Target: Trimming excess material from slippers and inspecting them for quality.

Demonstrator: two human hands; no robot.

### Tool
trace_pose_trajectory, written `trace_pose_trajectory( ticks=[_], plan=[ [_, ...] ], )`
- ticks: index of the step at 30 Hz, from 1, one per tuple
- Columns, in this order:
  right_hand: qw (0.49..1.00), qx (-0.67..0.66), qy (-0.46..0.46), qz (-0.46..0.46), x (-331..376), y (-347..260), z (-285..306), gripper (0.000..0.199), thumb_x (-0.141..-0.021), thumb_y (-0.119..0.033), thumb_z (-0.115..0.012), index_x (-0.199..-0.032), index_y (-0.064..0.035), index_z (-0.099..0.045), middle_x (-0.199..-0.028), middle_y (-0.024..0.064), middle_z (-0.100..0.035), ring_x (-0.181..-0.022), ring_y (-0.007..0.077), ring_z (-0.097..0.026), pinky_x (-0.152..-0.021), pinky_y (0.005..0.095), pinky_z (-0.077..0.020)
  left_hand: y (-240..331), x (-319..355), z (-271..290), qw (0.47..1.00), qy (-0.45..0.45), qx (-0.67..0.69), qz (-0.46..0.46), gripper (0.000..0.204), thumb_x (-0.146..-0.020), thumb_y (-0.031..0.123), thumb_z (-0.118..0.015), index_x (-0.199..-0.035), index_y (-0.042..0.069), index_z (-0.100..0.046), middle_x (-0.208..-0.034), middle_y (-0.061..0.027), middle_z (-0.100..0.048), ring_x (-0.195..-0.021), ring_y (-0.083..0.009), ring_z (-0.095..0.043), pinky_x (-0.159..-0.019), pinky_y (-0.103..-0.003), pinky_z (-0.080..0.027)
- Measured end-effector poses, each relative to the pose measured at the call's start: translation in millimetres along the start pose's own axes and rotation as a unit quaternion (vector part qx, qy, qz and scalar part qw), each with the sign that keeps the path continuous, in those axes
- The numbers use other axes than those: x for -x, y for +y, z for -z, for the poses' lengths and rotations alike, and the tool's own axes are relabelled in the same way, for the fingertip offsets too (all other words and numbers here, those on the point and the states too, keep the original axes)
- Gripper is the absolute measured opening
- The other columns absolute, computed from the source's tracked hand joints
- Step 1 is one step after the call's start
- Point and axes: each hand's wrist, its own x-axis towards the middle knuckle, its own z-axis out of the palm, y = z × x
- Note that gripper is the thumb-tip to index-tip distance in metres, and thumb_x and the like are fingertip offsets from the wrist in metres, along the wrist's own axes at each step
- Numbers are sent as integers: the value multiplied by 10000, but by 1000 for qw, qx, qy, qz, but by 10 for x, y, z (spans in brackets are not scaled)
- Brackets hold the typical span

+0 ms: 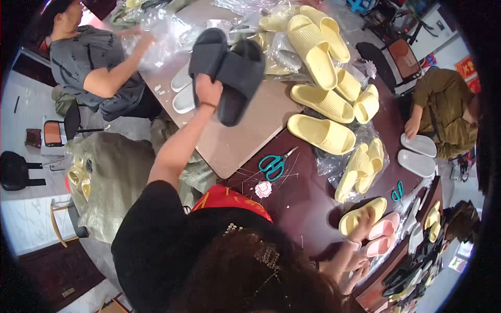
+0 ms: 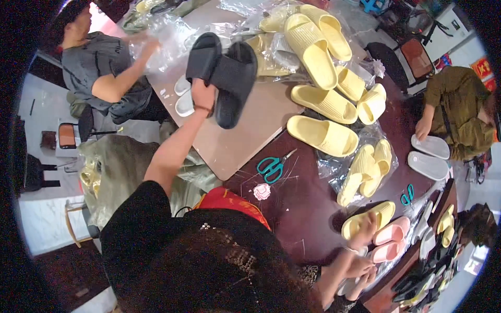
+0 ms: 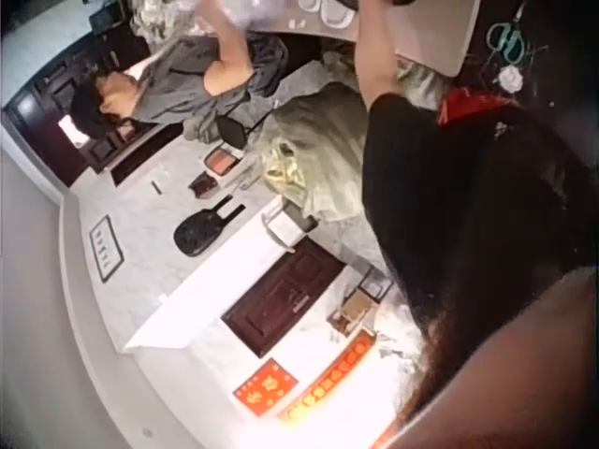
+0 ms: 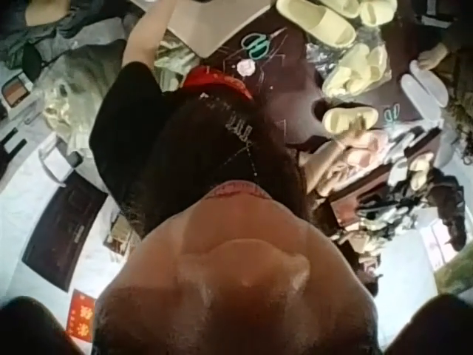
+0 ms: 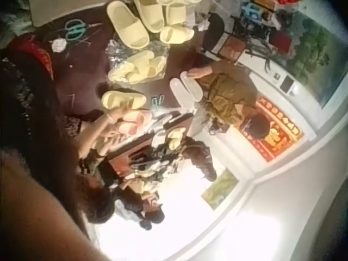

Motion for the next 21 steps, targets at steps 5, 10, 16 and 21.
trace_pose_trajectory(
  ticks=[5,10,16,21],
  plan=[
    [848,-184,-489,-86,1133,-1104,-1774,438,-823,-45,-483,-1238,1,-354,-1208,104,-426,-1114,173,-397,-925,293,-316,913,914,403,963,-217,67,-147,164,-597,142,-577,-676,9,-523,-691,-187,-531,-686,-354,-532,-600,-439,-430],
    [933,46,-325,148,1268,-522,-2666,677,-692,-149,-618,-1234,46,-262,-1203,232,-345,-1155,345,-309,-953,347,-267,1114,1776,429,920,-365,93,-109,199,-641,167,-586,-690,-5,-498,-701,-180,-535,-680,-349,-526,-609,-440,-416],
    [958,109,-223,145,1127,-322,-2143,407,-688,-128,-598,-1003,48,-410,-958,232,-470,-905,386,-445,-762,381,-378,1446,2122,889,799,-547,220,-120,223,-712,149,-564,-856,-19,-536,-762,-179,-559,-738,-337,-544,-642,-386,-444],
    [991,87,-76,62,1142,-328,-1707,231,-702,-94,-571,-856,36,-458,-824,200,-494,-777,355,-482,-676,391,-386,1619,2368,949,596,-676,431,-42,308,-778,137,-535,-1048,-9,-509,-802,-126,-600,-796,-224,-575,-688,-300,-456]
  ],
)
